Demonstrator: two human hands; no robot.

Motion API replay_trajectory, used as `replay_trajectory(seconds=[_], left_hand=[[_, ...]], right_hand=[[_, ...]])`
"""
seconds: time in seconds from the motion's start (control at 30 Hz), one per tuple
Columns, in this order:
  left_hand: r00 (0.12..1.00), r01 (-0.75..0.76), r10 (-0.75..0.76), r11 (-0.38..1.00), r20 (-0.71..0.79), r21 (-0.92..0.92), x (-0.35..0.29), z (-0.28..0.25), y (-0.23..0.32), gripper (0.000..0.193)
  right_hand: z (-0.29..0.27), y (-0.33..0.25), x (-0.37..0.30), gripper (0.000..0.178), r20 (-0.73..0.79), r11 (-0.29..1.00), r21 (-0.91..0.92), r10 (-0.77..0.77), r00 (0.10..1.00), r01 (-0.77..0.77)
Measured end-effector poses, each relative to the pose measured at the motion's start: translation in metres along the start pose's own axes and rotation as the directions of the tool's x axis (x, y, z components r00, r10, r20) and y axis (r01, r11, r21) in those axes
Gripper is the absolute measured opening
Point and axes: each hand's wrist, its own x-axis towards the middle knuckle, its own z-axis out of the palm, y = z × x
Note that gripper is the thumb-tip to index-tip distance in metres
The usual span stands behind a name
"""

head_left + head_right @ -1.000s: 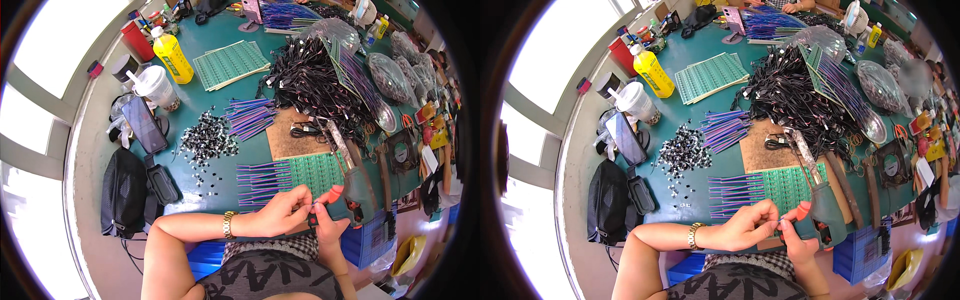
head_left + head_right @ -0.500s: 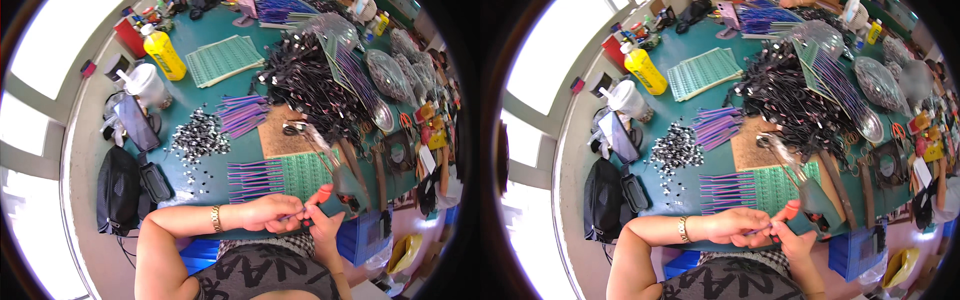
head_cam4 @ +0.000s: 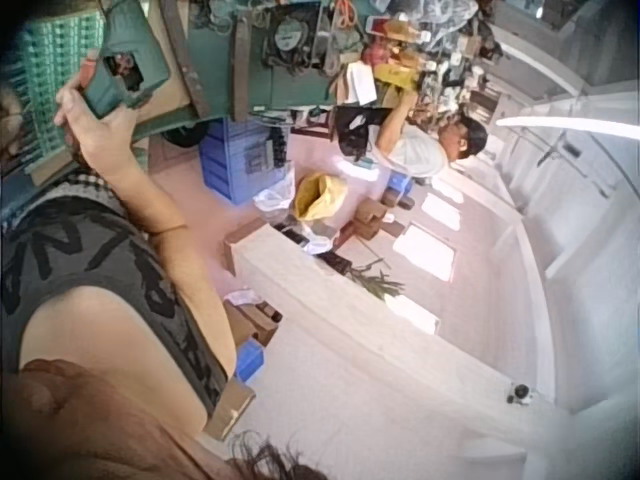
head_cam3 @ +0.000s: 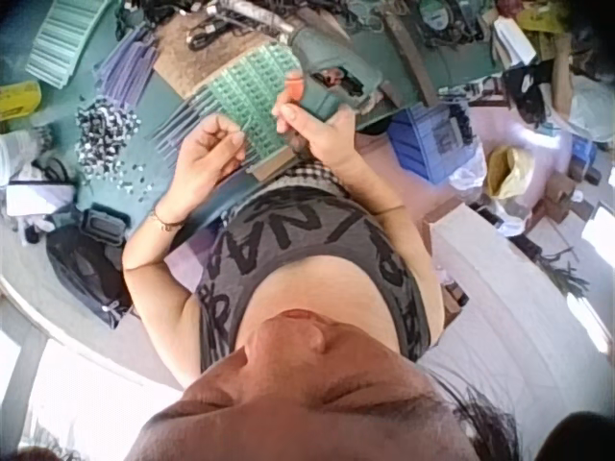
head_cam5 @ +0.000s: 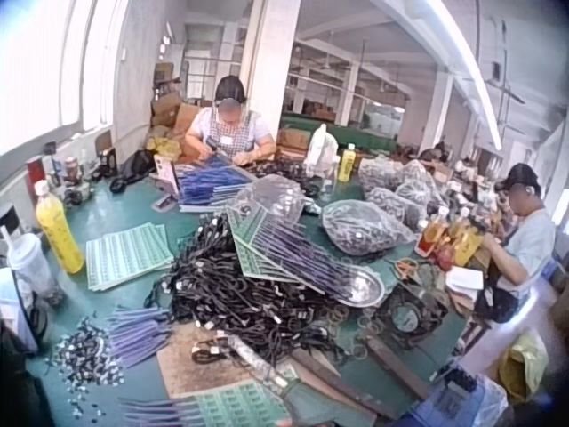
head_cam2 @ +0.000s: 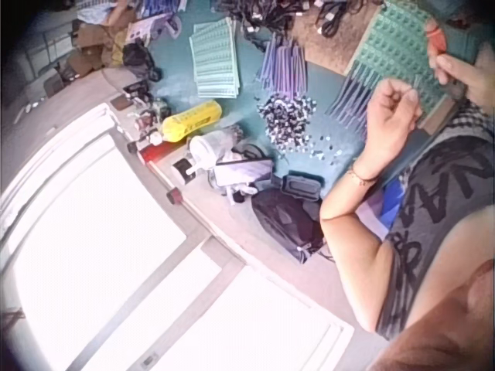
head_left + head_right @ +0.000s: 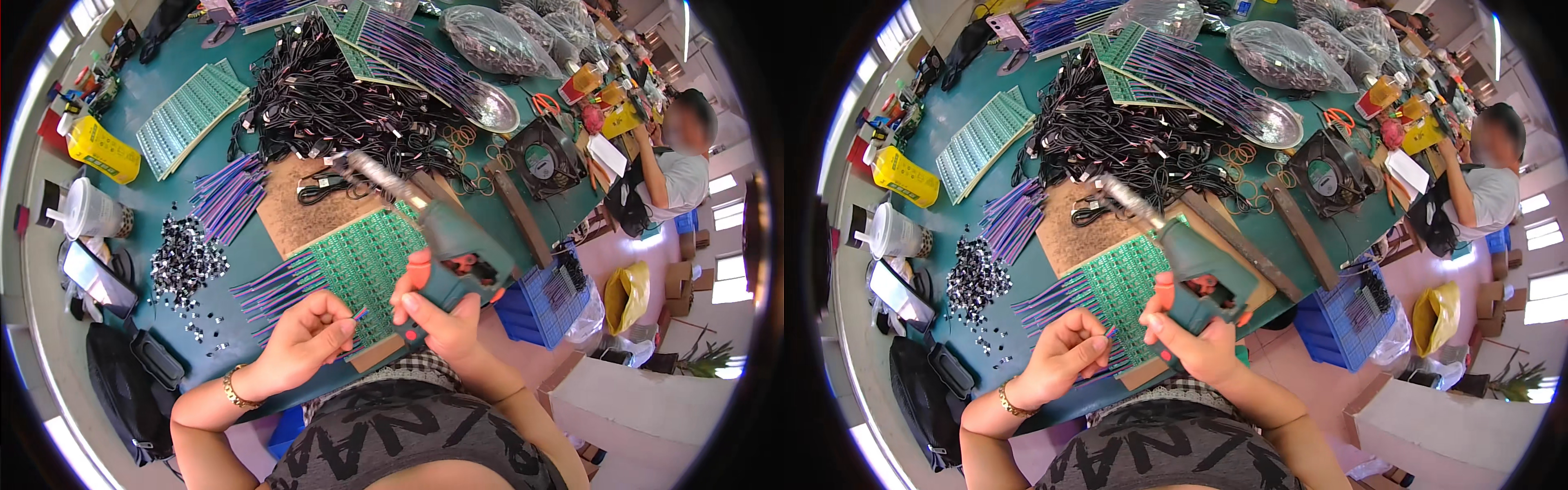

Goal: The person solders components onto a circuit board with a soldering iron, then applies heat to the components with a heat gun.

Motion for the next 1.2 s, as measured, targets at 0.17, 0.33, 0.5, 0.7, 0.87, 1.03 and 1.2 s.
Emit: replay_trajectory(seconds=[0.17,0.33,0.5,0.7,0.87,1.03,1.2], left_hand=[[1.000,-0.012,0.011,1.000,0.009,0.015,-0.003,0.000,0.001,0.010],[0.998,-0.044,0.044,0.999,0.039,-0.007,-0.003,0.000,-0.004,0.010],[0.998,-0.055,0.055,0.998,0.012,0.031,-0.004,0.003,-0.008,0.013],[0.996,-0.082,0.083,0.996,0.027,-0.023,-0.005,0.003,-0.015,0.011],[0.997,-0.061,0.066,0.994,0.043,-0.090,-0.004,0.004,-0.014,0.013],[0.999,0.021,-0.018,0.997,0.037,-0.081,-0.003,0.002,-0.009,0.014],[0.996,-0.087,0.088,0.994,0.006,-0.061,-0.001,0.002,-0.014,0.015]], right_hand=[[0.012,0.002,-0.006,0.050,0.061,0.986,-0.090,0.144,0.988,-0.139],[0.012,0.005,0.001,0.054,0.285,0.945,-0.313,0.001,0.958,0.092],[0.014,0.003,0.001,0.053,0.276,0.936,-0.331,-0.029,0.961,0.123],[0.015,0.010,-0.006,0.051,0.189,0.939,-0.310,-0.092,0.978,0.149],[0.010,0.013,-0.007,0.050,0.192,0.952,-0.278,-0.076,0.978,0.128],[0.013,0.011,-0.010,0.045,0.111,0.978,-0.205,-0.012,0.994,0.035],[0.012,0.009,-0.011,0.044,0.062,0.989,-0.147,-0.022,0.998,0.031]])
